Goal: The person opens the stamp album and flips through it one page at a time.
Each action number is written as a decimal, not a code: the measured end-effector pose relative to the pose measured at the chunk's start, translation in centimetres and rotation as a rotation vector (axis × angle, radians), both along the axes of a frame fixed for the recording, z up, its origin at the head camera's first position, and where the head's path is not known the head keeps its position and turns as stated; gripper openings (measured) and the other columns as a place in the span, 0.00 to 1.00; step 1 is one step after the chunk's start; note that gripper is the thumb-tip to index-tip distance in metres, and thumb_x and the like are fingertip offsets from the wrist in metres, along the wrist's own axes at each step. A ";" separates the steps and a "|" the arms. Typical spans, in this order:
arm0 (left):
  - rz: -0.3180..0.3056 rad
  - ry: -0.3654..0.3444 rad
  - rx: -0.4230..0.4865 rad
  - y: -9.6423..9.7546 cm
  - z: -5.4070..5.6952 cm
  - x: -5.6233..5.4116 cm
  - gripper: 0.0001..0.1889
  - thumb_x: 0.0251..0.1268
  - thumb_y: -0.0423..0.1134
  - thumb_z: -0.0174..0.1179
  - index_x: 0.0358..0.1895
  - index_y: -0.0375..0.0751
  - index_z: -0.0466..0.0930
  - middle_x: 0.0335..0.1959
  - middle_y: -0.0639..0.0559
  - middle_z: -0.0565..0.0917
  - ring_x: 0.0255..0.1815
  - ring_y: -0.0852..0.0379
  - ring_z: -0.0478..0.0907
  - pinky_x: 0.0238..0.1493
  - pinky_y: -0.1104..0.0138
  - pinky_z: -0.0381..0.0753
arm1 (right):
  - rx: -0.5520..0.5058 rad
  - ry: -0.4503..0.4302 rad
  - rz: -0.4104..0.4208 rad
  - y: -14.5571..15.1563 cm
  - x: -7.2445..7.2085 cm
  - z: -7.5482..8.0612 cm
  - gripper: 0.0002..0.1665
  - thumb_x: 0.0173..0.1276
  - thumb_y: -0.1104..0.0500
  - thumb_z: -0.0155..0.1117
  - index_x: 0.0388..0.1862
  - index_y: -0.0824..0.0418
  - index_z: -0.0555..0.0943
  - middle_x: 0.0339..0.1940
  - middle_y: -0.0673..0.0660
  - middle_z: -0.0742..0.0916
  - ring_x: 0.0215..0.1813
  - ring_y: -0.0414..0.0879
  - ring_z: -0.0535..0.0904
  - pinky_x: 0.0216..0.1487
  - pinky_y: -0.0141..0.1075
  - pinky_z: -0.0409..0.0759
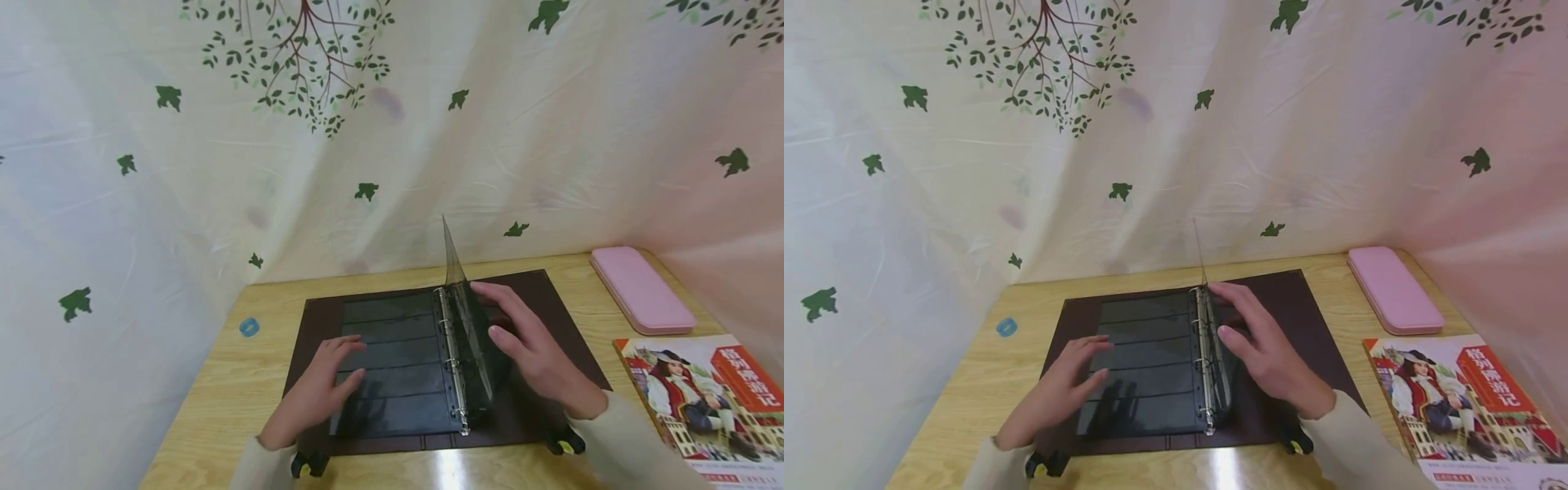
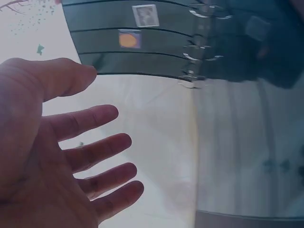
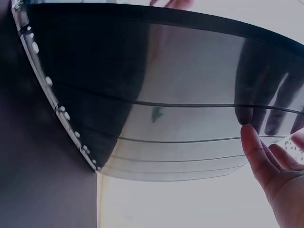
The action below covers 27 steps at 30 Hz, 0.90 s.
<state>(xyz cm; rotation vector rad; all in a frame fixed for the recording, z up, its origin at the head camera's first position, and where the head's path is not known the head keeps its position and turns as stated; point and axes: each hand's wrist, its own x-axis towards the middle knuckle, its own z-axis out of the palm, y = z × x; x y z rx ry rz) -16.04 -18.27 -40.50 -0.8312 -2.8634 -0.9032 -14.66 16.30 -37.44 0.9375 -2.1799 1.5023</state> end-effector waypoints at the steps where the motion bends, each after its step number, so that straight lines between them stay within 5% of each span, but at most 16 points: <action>1: -0.004 0.011 0.006 0.2 0.3 -0.1 0.17 0.67 0.41 0.59 0.57 0.45 0.74 0.64 0.47 0.69 0.64 0.50 0.61 0.60 0.51 0.65 | -0.002 0.005 0.011 -0.2 -0.1 0.0 0.32 0.67 0.68 0.49 0.71 0.60 0.63 0.68 0.56 0.69 0.65 0.52 0.64 0.61 0.35 0.64; 10: -0.065 0.141 0.064 1.9 2.5 -1.0 0.19 0.67 0.44 0.58 0.59 0.45 0.73 0.64 0.51 0.68 0.64 0.55 0.61 0.61 0.53 0.65 | -0.032 0.001 0.083 -2.3 -0.4 0.2 0.30 0.69 0.68 0.47 0.70 0.57 0.64 0.67 0.54 0.70 0.65 0.51 0.66 0.62 0.38 0.63; 13: -0.067 0.153 0.077 2.3 3.0 -1.1 0.19 0.68 0.43 0.57 0.60 0.45 0.72 0.64 0.52 0.68 0.64 0.56 0.61 0.61 0.54 0.65 | -0.074 0.018 0.140 -2.9 -0.7 0.0 0.27 0.70 0.68 0.44 0.69 0.62 0.64 0.66 0.58 0.70 0.64 0.55 0.67 0.61 0.40 0.67; 18: -0.052 0.144 0.082 2.3 3.1 -1.1 0.19 0.68 0.41 0.58 0.60 0.43 0.72 0.63 0.51 0.69 0.63 0.55 0.62 0.61 0.54 0.65 | -0.120 -0.033 0.231 -3.8 -1.1 -0.9 0.25 0.72 0.68 0.39 0.67 0.70 0.63 0.65 0.64 0.70 0.63 0.60 0.67 0.53 0.47 0.75; 27: 0.016 0.171 0.108 0.2 2.6 -1.1 0.19 0.68 0.40 0.58 0.61 0.45 0.72 0.63 0.52 0.69 0.63 0.54 0.63 0.60 0.52 0.65 | -0.048 -0.169 0.194 -4.0 -1.6 -3.1 0.23 0.72 0.71 0.43 0.66 0.68 0.65 0.62 0.62 0.72 0.62 0.58 0.68 0.55 0.46 0.74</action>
